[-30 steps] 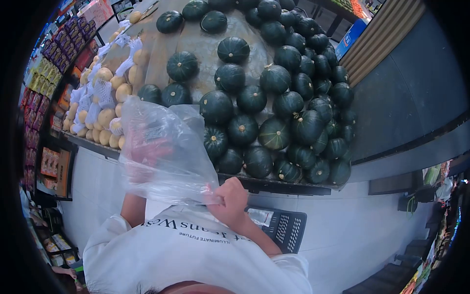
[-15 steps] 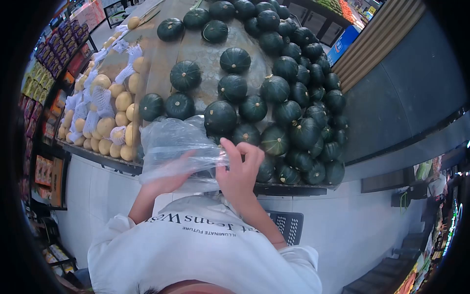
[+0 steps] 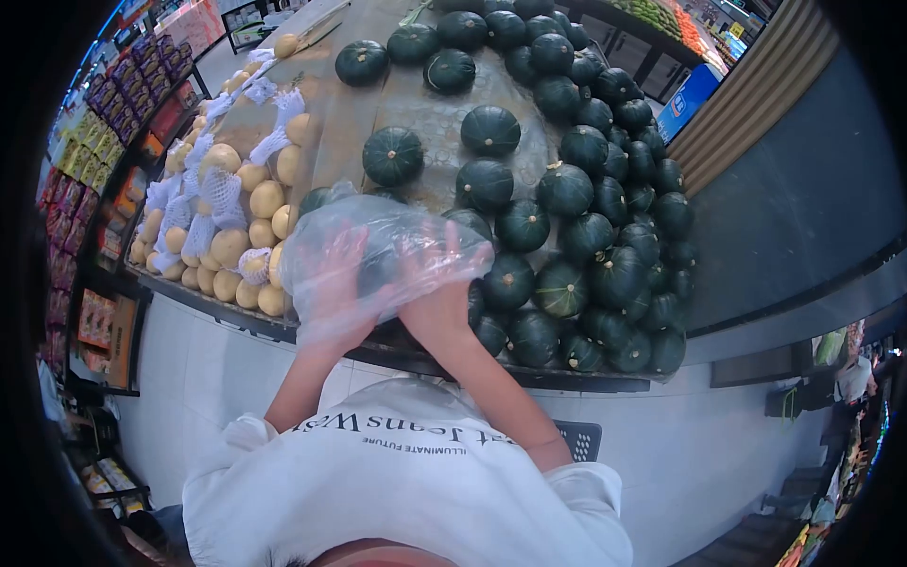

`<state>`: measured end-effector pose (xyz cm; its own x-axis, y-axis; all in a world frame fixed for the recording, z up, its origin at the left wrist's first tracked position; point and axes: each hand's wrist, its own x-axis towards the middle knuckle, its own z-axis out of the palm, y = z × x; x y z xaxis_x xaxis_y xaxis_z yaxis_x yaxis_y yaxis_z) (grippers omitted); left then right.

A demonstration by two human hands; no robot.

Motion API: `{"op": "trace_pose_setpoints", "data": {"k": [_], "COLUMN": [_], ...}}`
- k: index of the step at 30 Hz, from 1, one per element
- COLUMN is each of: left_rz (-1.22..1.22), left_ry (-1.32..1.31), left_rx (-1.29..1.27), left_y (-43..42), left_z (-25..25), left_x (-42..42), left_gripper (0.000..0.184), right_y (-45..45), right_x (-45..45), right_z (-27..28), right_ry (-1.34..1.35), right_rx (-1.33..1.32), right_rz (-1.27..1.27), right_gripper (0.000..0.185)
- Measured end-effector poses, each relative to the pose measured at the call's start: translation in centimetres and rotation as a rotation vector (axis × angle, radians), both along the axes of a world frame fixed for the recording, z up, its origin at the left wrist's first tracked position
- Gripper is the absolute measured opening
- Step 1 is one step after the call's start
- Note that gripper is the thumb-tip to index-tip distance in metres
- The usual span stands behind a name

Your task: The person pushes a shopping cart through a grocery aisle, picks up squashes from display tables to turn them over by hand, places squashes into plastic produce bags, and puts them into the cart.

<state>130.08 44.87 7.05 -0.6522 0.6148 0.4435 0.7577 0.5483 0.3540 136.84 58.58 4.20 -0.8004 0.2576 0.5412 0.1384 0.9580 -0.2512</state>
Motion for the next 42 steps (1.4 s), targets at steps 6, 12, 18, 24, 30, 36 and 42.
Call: {"op": "trace_pose_setpoints", "data": {"k": [6, 12, 18, 24, 30, 36, 42], "left_rz": [0.209, -0.162, -0.240, -0.065, 0.060, 0.244, 0.096], "left_ry": [0.246, 0.148, -0.629, -0.466, -0.129, 0.133, -0.243], "left_rx": [0.230, 0.468, 0.968, 0.895, 0.722, 0.444, 0.364], "left_y": [-2.3, -3.4, -5.1, -4.5, -3.6, -3.0, -3.6], "left_z": [-1.0, -3.5, -4.2, -3.9, -3.0, -4.0, -4.5], "left_x": [-2.1, -1.3, 0.2, 0.4, -0.3, -1.0, -0.8], "left_gripper": [0.081, 0.075, 0.081, 0.082, 0.083, 0.082, 0.079], "right_y": [-1.2, -3.0, -0.7, 0.1, -0.3, -1.9, 0.3], "right_x": [-0.3, -2.3, -4.3, -1.2, -0.2, -0.5, 0.5], "right_z": [2.3, 3.1, 2.2, 1.5, 4.0, 3.1, 1.7], "right_ry": [-0.085, 0.178, 0.213, 0.046, 0.278, 0.826, 0.599], "right_rx": [0.020, -0.209, -0.032, -0.208, -0.958, -1.656, -0.508], "right_rz": [-0.063, 0.655, 0.184, 0.255, 0.330, 0.376, 0.133], "right_gripper": [0.063, 0.056, 0.055, 0.059, 0.063, 0.071, 0.060]}}
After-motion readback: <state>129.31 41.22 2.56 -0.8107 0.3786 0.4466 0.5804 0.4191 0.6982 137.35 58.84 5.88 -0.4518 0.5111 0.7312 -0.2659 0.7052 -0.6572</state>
